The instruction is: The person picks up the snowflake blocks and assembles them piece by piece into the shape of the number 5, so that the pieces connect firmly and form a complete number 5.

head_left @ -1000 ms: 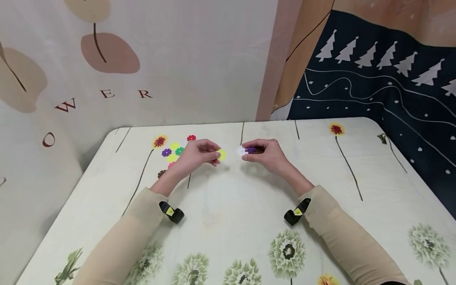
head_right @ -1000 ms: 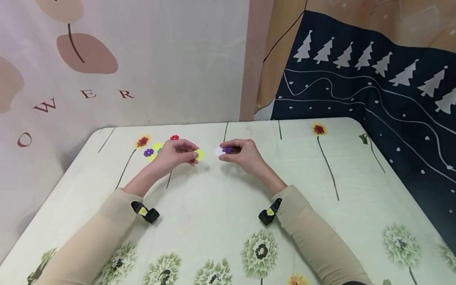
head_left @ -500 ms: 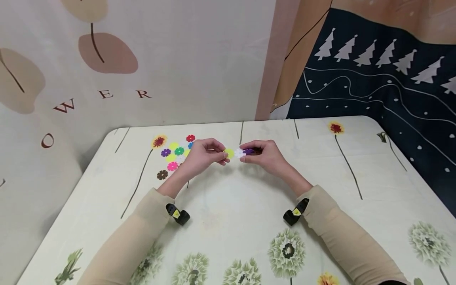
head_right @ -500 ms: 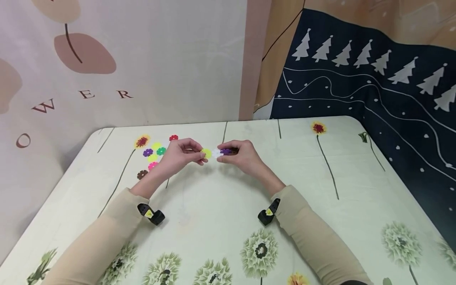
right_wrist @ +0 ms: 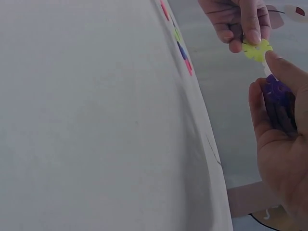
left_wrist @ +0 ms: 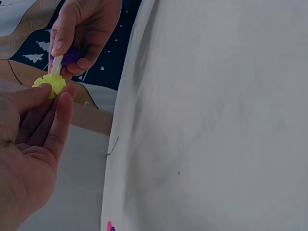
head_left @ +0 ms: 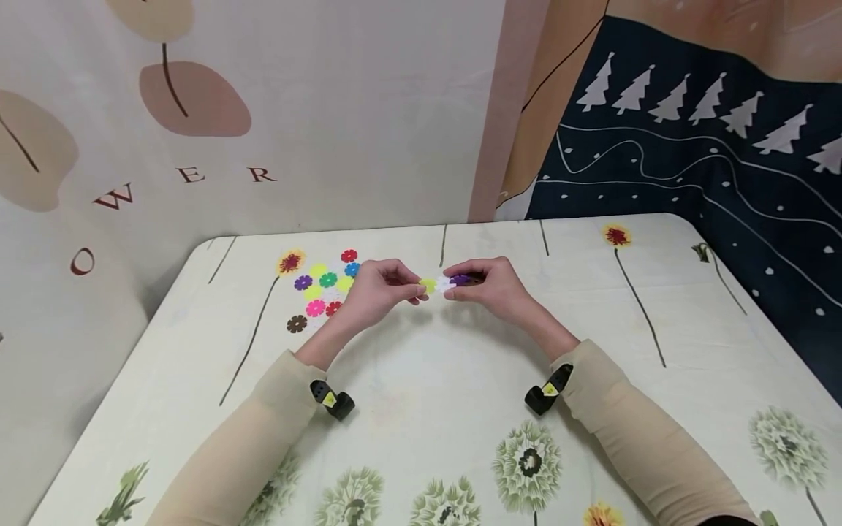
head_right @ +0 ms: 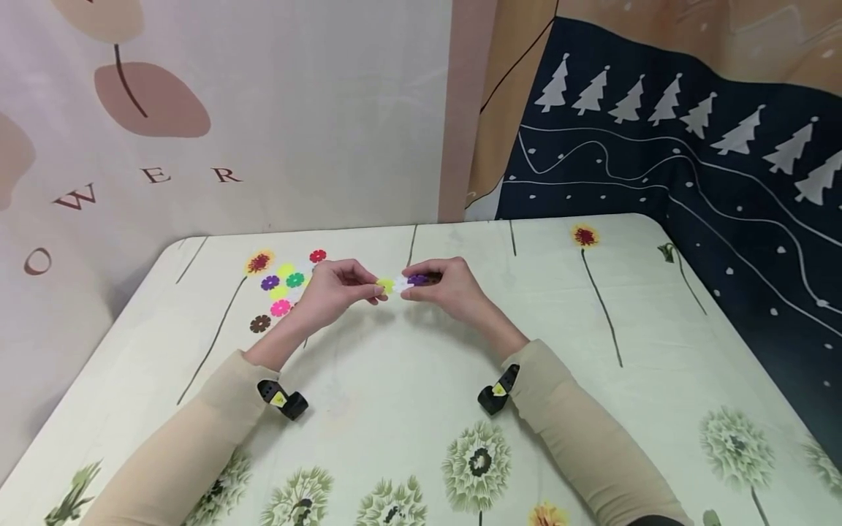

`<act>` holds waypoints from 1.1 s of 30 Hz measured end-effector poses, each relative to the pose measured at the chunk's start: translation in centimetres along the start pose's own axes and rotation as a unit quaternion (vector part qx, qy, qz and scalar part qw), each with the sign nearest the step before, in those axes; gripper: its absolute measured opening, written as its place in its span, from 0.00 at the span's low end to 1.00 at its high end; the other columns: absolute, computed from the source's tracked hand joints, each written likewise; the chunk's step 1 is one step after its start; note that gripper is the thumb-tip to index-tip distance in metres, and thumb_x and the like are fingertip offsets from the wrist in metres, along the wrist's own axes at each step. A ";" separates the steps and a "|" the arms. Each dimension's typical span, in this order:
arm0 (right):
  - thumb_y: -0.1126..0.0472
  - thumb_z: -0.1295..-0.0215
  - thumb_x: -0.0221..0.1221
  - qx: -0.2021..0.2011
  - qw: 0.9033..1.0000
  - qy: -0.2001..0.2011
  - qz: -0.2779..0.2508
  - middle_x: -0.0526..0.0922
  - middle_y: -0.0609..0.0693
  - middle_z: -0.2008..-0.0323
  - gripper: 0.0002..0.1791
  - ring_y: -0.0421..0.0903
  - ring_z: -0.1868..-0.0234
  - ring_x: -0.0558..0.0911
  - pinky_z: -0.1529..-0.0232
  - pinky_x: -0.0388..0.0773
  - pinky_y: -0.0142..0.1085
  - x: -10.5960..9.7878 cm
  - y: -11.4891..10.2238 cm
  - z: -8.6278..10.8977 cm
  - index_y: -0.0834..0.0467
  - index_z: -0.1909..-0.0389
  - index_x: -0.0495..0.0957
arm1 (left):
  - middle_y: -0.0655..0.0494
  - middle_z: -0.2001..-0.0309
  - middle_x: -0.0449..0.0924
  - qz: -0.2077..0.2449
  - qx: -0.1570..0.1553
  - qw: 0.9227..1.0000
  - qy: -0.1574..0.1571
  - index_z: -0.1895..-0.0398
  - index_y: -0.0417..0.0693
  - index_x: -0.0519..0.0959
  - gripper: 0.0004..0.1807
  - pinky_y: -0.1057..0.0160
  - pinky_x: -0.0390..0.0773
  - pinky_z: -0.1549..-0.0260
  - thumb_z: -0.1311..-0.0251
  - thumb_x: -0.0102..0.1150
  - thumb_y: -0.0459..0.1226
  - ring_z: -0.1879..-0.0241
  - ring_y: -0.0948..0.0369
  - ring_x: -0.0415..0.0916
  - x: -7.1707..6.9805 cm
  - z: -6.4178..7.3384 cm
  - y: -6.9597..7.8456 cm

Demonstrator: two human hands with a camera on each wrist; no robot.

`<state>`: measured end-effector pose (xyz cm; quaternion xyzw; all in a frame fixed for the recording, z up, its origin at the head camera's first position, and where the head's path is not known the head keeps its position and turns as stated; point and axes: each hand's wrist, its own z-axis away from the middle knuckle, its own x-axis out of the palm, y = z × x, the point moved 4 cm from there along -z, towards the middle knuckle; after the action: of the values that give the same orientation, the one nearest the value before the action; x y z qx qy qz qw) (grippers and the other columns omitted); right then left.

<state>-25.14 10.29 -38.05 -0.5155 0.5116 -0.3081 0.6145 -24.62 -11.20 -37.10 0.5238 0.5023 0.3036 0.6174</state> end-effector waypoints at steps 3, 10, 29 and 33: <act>0.63 0.42 0.76 0.009 1.000 0.001 0.001 0.87 0.55 0.50 0.21 0.49 0.53 0.83 0.55 0.82 0.31 -0.1 0.1 0.0 0.62 0.48 0.87 | 0.46 0.63 0.88 0.002 -0.004 1.000 0.005 0.59 0.37 0.85 0.06 0.61 0.86 0.55 0.38 0.70 0.29 0.64 0.52 0.88 0.1 0.0 0.1; 0.62 0.41 0.75 0.006 1.000 0.005 0.003 0.87 0.58 0.50 0.21 0.49 0.55 0.82 0.58 0.81 0.29 -0.4 0.3 0.0 0.63 0.48 0.86 | 0.46 0.63 0.88 0.006 0.002 1.000 0.003 0.59 0.37 0.85 0.06 0.60 0.85 0.54 0.37 0.69 0.29 0.63 0.52 0.88 0.3 -0.2 0.6; 0.65 0.43 0.75 -0.033 0.999 -0.011 0.029 0.88 0.57 0.53 0.19 0.49 0.57 0.84 0.60 0.82 0.29 -0.1 -0.7 0.5 0.66 0.51 0.87 | 0.47 0.64 0.87 -0.028 0.001 0.999 -0.032 0.61 0.37 0.85 0.03 0.60 0.86 0.56 0.36 0.68 0.27 0.65 0.52 0.87 0.0 -0.1 1.2; 0.65 0.44 0.76 -0.030 0.999 0.007 0.015 0.88 0.58 0.52 0.20 0.49 0.56 0.84 0.58 0.83 0.29 -0.4 -1.0 0.4 0.66 0.51 0.87 | 0.46 0.64 0.87 -0.010 0.018 1.000 -0.014 0.61 0.36 0.84 0.03 0.60 0.86 0.55 0.36 0.68 0.27 0.65 0.52 0.87 0.2 -0.1 1.3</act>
<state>-24.70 10.51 -37.04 -0.5235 0.5325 -0.2872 0.5999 -24.43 -10.65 -35.87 0.5342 0.5040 0.2812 0.6177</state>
